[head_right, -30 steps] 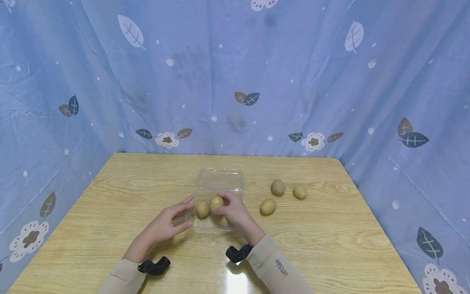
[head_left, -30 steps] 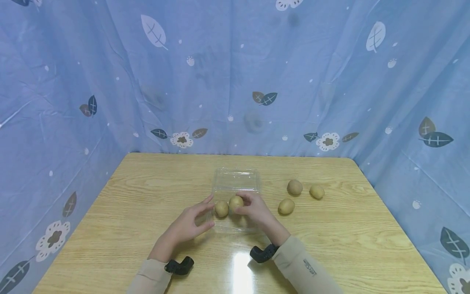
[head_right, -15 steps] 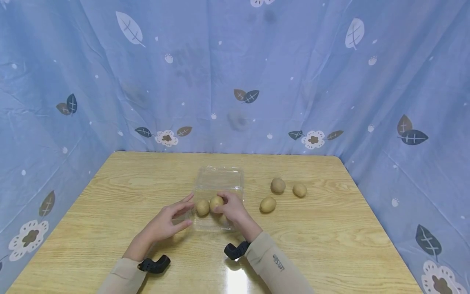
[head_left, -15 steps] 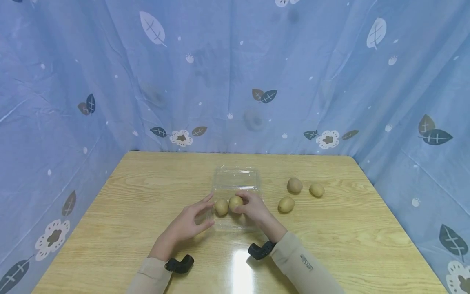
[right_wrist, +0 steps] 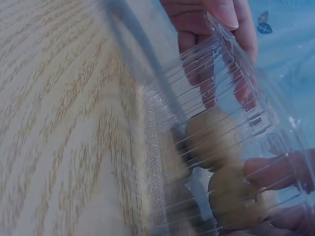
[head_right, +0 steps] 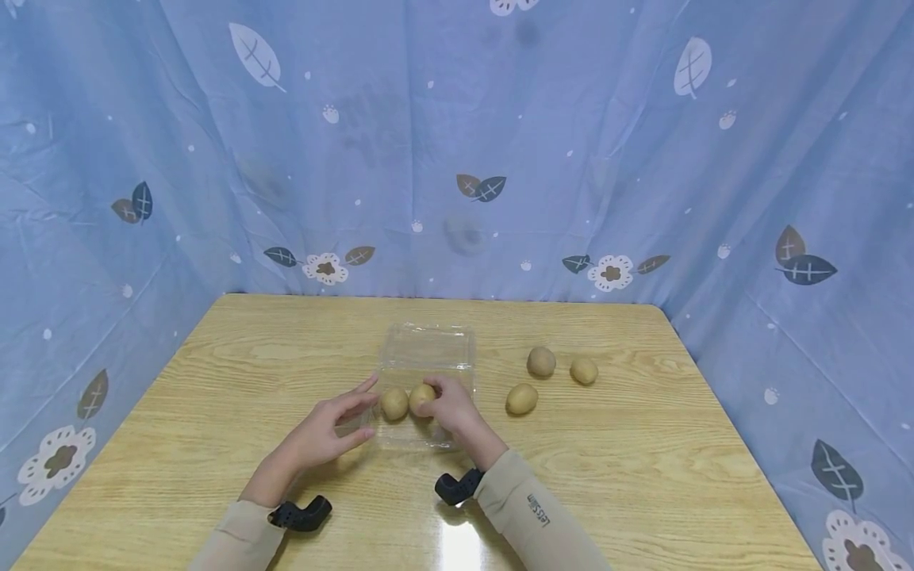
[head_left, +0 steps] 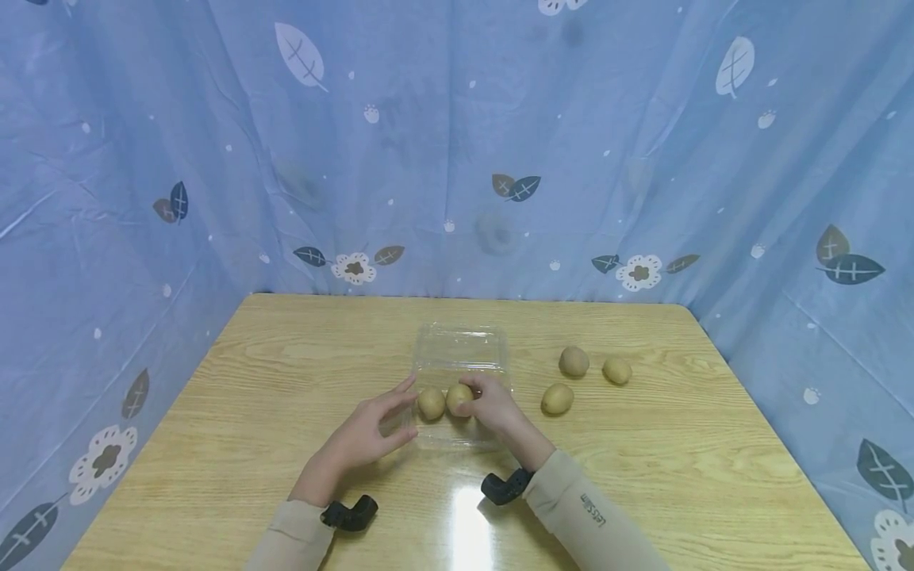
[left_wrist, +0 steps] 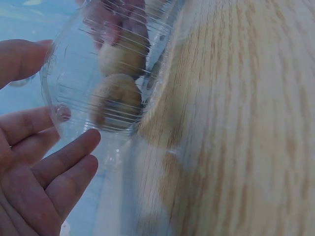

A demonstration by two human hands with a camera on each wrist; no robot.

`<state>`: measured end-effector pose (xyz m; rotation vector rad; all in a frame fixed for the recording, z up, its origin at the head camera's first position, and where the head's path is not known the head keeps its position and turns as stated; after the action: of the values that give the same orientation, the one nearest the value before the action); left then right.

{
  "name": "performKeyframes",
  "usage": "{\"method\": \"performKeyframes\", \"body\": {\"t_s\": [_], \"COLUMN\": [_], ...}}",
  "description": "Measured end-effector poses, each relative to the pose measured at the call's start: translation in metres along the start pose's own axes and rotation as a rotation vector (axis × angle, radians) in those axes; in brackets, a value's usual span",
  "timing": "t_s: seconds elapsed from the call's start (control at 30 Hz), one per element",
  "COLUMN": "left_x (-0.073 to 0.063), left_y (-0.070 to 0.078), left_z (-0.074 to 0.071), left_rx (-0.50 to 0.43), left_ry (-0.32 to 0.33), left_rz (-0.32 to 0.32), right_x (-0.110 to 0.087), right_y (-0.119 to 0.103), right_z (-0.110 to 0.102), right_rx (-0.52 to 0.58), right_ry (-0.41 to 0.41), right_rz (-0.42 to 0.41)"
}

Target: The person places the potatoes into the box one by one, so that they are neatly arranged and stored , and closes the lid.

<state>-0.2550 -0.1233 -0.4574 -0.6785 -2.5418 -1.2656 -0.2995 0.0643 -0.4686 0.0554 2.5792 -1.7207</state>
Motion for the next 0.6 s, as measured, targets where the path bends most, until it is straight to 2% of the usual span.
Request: {"method": "performKeyframes", "body": {"t_s": [0.6], "left_x": [-0.0002], "left_y": [-0.0013], "left_z": [0.001], "left_rx": [-0.003], "left_ry": [-0.005], "left_rz": [-0.016], "right_x": [-0.0044], "right_y": [-0.0019], "right_z": [0.0023], "right_rx": [-0.134], "right_ry": [0.004], "right_rz": [-0.059]}}
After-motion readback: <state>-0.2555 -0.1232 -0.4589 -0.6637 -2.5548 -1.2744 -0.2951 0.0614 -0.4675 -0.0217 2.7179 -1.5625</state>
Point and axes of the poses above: each hand's wrist, its own x-axis towards the middle knuckle, its own z-axis out of the palm, y = z × x, the point moved 7 cm from there along x, towards the middle knuckle, and after that the axes turned 15 degrees about y, right-handed, at the moved point
